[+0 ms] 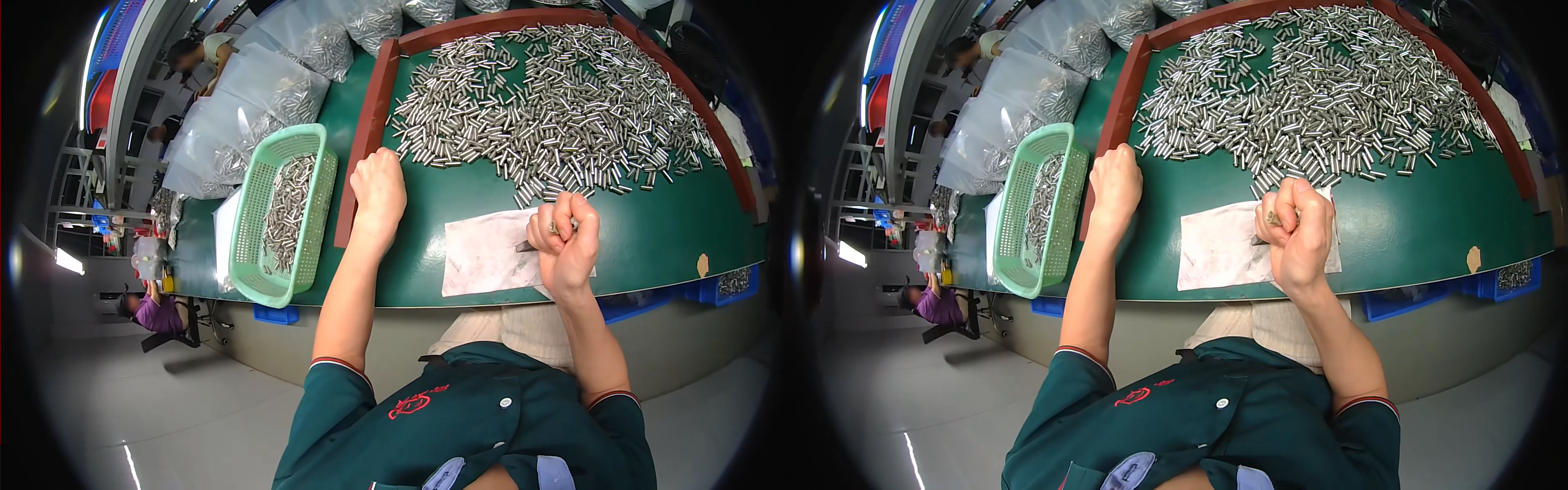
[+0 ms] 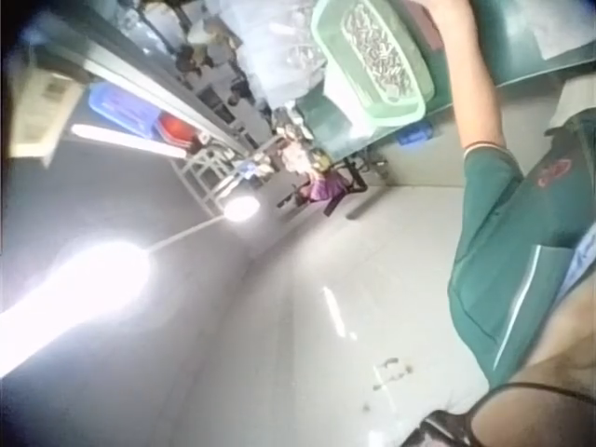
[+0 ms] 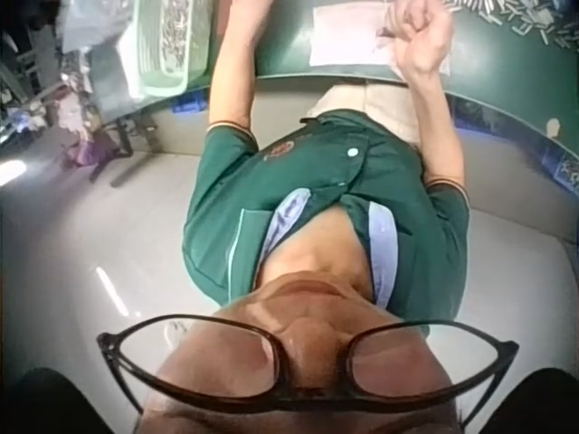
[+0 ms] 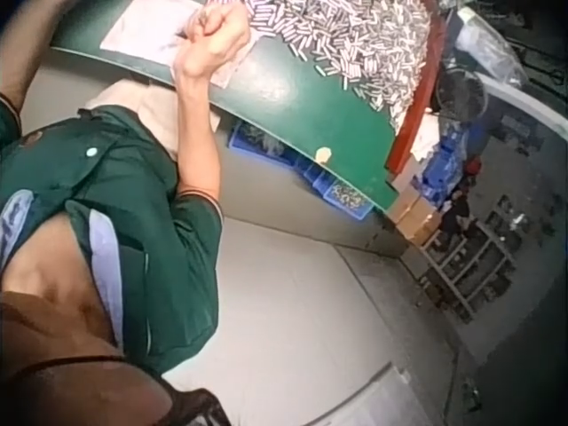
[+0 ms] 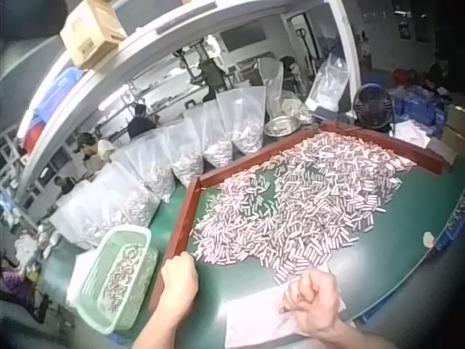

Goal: Inspecting and sorting small metal cylindrical components at a workbench.

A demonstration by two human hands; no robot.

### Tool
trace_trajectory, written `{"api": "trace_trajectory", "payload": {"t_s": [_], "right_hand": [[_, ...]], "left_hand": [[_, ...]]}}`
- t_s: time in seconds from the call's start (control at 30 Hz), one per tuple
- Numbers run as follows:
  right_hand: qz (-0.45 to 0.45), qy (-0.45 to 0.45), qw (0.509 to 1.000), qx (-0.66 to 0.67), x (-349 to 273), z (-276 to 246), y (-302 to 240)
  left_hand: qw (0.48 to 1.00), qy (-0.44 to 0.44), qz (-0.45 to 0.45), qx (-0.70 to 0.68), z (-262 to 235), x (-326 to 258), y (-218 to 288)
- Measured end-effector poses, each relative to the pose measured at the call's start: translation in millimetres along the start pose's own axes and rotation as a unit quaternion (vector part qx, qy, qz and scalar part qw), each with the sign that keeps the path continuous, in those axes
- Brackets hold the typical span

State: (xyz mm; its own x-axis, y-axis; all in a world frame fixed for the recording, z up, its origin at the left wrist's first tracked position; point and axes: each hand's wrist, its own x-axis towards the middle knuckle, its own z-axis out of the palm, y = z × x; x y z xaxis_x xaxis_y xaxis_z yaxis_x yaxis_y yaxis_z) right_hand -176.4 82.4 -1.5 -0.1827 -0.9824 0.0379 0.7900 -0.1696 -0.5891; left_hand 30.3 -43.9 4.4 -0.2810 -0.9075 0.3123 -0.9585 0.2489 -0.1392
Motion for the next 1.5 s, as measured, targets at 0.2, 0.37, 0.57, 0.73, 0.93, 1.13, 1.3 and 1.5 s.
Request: {"api": "trace_trajectory", "payload": {"t_s": [0.2,0.37,0.57,0.73,0.93,1.13,1.3,1.5], "right_hand": [[-0.003,0.001,1.0,0.011,0.2,-0.1,-0.6],[-0.005,-0.003,1.0,0.012,0.9,-1.1,-0.5],[-0.001,0.004,1.0,0.015,-0.8,-0.2,-1.7],[-0.004,0.007,1.0,0.014,0.0,-6.0,0.9],[-0.006,0.005,1.0,0.024,-0.1,-3.2,0.1],[-0.007,-0.001,1.0,0.017,0.8,-5.5,1.1],[-0.025,-0.008,0.999,0.042,-1.0,-6.4,1.9],[-0.05,-0.02,0.997,0.063,-1.9,-7.0,2.2]], "left_hand": [[0.992,-0.021,0.056,-0.107,-13.2,-11.1,4.2],[0.987,-0.015,0.1,-0.122,-17.0,-28.6,23.3],[0.984,0.009,0.126,-0.122,-16.8,-23.9,19.8],[0.932,-0.088,0.122,-0.329,-48.1,-44.2,56.0],[0.882,-0.186,0.162,-0.4,-51.4,-64.4,86.5],[0.892,-0.17,0.137,-0.396,-49.2,-69.7,83.4],[0.899,-0.114,0.14,-0.399,-41.5,-75.8,85.4],[0.903,-0.087,0.111,-0.405,-36.6,-81.2,89.3]]}}
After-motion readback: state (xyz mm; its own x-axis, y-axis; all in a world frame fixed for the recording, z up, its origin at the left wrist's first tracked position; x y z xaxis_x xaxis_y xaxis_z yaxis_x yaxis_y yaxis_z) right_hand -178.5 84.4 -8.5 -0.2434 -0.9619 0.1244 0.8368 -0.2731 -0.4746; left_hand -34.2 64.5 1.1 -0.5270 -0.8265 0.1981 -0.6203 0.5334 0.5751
